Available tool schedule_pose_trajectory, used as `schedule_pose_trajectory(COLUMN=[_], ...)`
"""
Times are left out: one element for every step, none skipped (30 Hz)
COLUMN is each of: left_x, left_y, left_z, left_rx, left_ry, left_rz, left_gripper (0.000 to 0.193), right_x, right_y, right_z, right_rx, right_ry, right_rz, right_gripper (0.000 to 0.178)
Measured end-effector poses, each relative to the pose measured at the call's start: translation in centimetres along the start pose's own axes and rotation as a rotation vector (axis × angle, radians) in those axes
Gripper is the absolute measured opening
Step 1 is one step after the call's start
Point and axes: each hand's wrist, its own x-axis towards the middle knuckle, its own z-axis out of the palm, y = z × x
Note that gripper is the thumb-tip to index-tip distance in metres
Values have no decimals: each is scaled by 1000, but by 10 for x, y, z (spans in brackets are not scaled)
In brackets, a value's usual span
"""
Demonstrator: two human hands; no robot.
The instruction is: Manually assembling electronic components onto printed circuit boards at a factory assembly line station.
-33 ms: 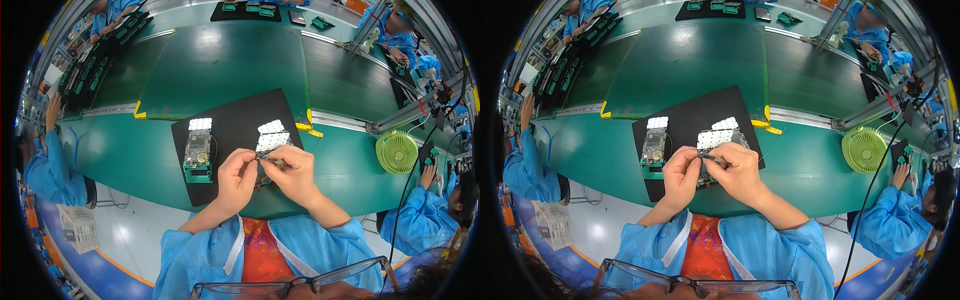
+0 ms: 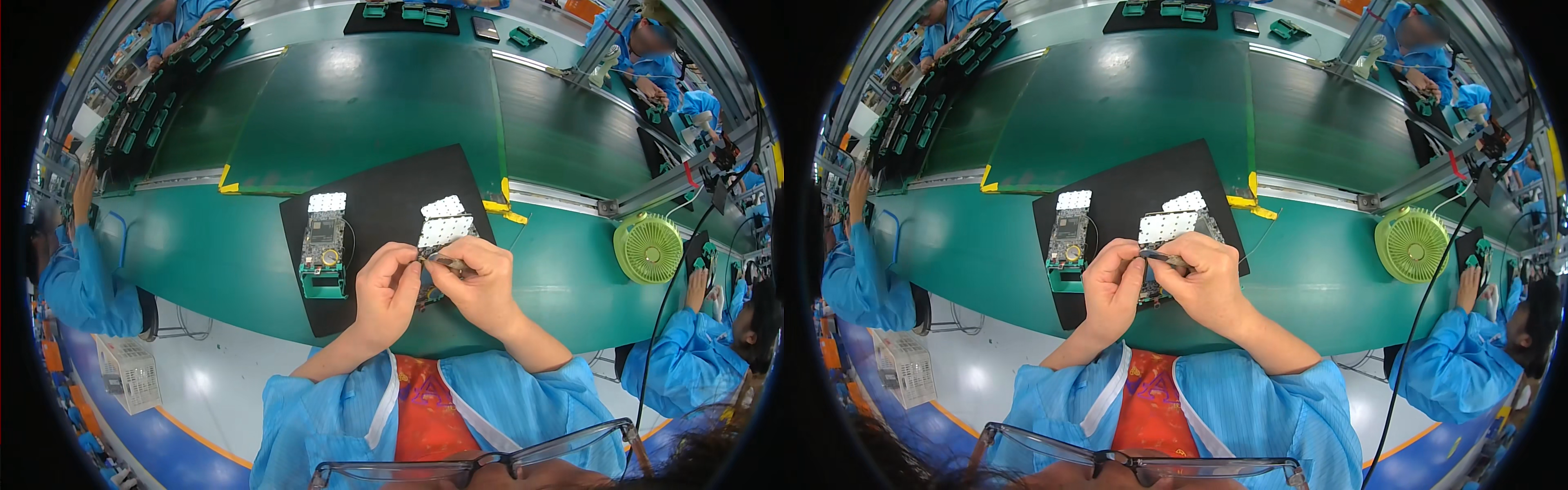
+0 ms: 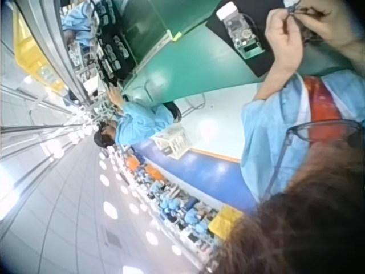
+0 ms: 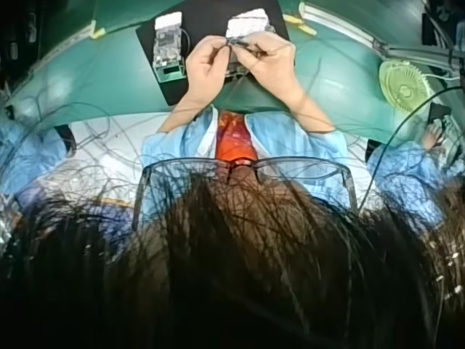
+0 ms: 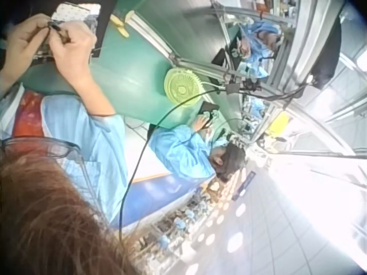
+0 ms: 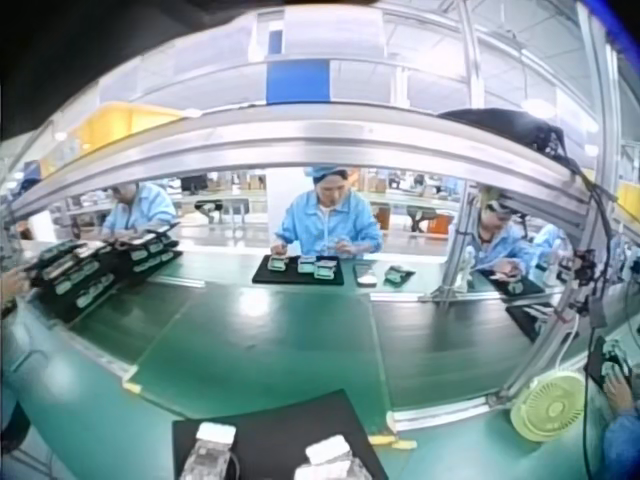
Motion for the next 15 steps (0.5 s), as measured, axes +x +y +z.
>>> schedule_pose_trajectory(left_x=[0,0,0,0,0,0,0,0,0,0,1,1,1,1,1], left_y=[0,0,0,0,0,0,1,1,1,1,1,1,1,2,2], left_z=[0,0,0,0,0,0,1,1,1,1,1,1,1,0,0], left_rx=[0,3,5,4,1,0,0,0,-1,-1,-4,-6,-6,-2,1], left_ry=[0,3,6,6,6,5,4,4,4,3,0,-4,-4,-8,-12], left_rz=[-1,3,7,6,0,-6,-7,-7,-8,-8,-8,-9,-9,-6,-4], left_gripper=[9,9,9,9,9,10,10,10,10,10,10,10,10,10,10], right_x=[0,0,0,-1,-1,-1,-1,-1,-1,-1,-1,-1,-1,0,0], right_y=[1,1,1,2,2,3,3,4,4,4,4,3,3,3,3], right_z=[0,0,0,0,0,0,0,0,0,0,0,-1,-1,-1,-2], right_rx=[8,16,16,23,30,31,26,21,21,5,-11,-11,-15,-19,-19], right_ry=[-2,-4,-4,-2,0,0,3,6,6,2,-2,-1,-7,-13,-13], right_rz=[-6,-11,-11,-14,-18,-17,-23,-29,-29,-36,-43,-43,-42,-42,-41], right_gripper=[7,7,7,7,8,8,8,8,8,9,9,9,9,10,10])
